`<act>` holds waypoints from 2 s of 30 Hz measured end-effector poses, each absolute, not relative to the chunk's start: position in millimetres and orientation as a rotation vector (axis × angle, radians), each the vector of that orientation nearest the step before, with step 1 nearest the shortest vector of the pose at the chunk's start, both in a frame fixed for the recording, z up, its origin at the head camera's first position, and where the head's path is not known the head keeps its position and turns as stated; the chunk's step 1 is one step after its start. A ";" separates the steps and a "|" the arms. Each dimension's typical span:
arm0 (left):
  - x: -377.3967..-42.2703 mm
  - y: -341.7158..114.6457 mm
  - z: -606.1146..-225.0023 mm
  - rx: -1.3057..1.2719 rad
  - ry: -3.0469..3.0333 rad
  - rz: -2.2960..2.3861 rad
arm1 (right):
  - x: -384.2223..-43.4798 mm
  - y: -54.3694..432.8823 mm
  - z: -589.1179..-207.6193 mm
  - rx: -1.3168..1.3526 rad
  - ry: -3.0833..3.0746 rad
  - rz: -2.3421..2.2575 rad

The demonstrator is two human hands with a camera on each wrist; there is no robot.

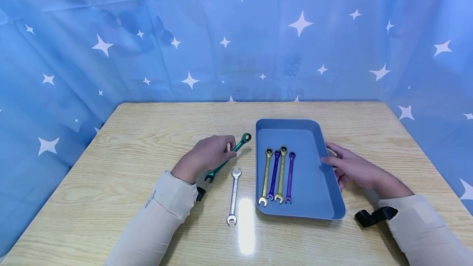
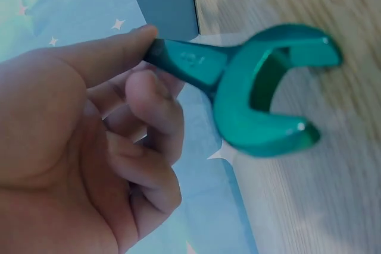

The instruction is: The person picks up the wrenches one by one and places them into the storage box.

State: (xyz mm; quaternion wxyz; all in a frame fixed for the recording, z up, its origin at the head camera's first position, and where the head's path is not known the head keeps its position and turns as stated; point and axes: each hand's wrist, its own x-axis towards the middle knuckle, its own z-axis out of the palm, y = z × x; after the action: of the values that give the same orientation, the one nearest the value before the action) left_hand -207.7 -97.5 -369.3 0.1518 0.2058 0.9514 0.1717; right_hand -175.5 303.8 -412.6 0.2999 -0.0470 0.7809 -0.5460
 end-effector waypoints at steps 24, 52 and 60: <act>-206.9 -88.2 -361.5 0.591 2.932 0.744 | -174.9 303.6 -412.2 -0.122 2.076 -1.449; -204.1 -77.8 -363.2 0.495 2.934 1.000 | -175.2 303.9 -412.5 -0.125 2.059 -1.451; -204.5 -77.7 -364.8 0.478 2.867 1.093 | -175.9 304.1 -414.1 -0.126 2.062 -1.450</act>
State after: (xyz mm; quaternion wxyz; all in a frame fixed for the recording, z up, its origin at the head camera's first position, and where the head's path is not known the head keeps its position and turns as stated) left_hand -204.5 -77.7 -364.8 0.0183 0.1538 0.9231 0.3520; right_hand -175.9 304.1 -414.1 0.3039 -0.0474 0.7783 -0.5474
